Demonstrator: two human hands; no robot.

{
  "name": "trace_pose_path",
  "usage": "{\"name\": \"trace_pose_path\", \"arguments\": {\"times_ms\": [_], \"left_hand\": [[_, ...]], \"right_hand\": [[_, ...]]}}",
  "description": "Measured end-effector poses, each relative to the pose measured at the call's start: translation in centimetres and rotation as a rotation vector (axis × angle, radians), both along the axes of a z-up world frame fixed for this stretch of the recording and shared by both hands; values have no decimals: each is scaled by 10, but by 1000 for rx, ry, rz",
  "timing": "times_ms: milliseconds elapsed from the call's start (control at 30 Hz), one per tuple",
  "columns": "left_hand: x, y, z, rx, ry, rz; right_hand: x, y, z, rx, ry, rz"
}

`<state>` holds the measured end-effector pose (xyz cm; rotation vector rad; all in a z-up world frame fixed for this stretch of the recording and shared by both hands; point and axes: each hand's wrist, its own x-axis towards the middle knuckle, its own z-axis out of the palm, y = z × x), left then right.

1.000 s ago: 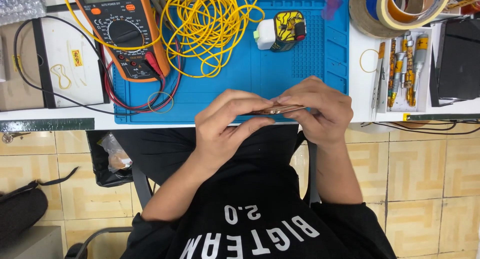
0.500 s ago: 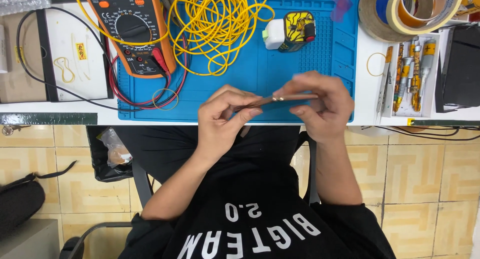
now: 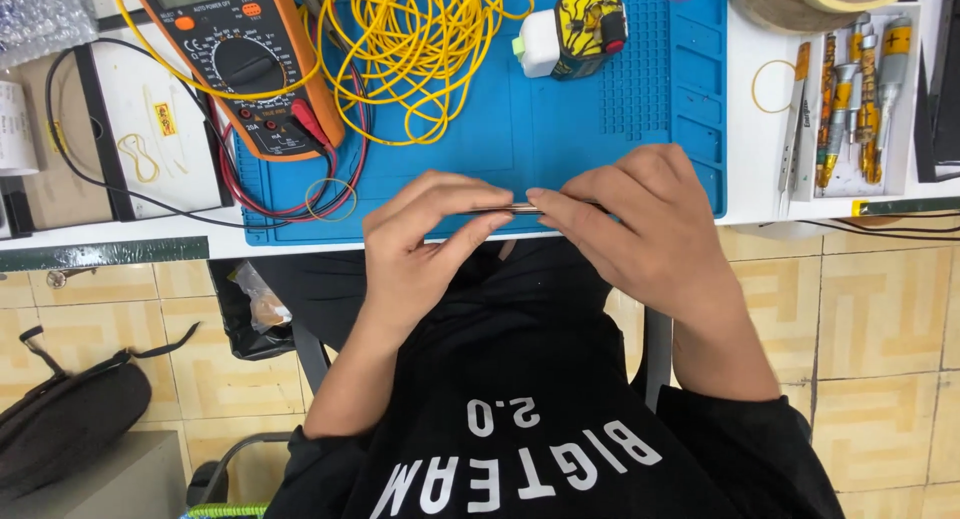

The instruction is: The person is reassembling a smartphone by installing internal screws with a precision screwdriver and handling the screen and internal components.

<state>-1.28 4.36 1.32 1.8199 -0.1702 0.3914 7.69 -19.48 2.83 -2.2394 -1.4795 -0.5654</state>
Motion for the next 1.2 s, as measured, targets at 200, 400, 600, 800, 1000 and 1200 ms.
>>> {"name": "trace_pose_path", "arguments": {"times_ms": [200, 400, 600, 800, 1000, 1200], "left_hand": [[-1, -5, -17, -26, 38, -19], [1, -13, -10, 14, -13, -27], [-1, -16, -11, 56, -54, -7], [0, -11, -1, 120, 42, -76], [8, -10, -2, 209, -35, -60], [8, -11, 3, 239, -48, -23]], "right_hand": [[0, -3, -15, 44, 74, 28], [1, -9, -20, 85, 274, 56], [0, -6, -24, 93, 352, 81], [0, -6, -27, 96, 359, 59], [5, -19, -33, 243, 518, 17], [10, -21, -31, 329, 662, 57]]}}
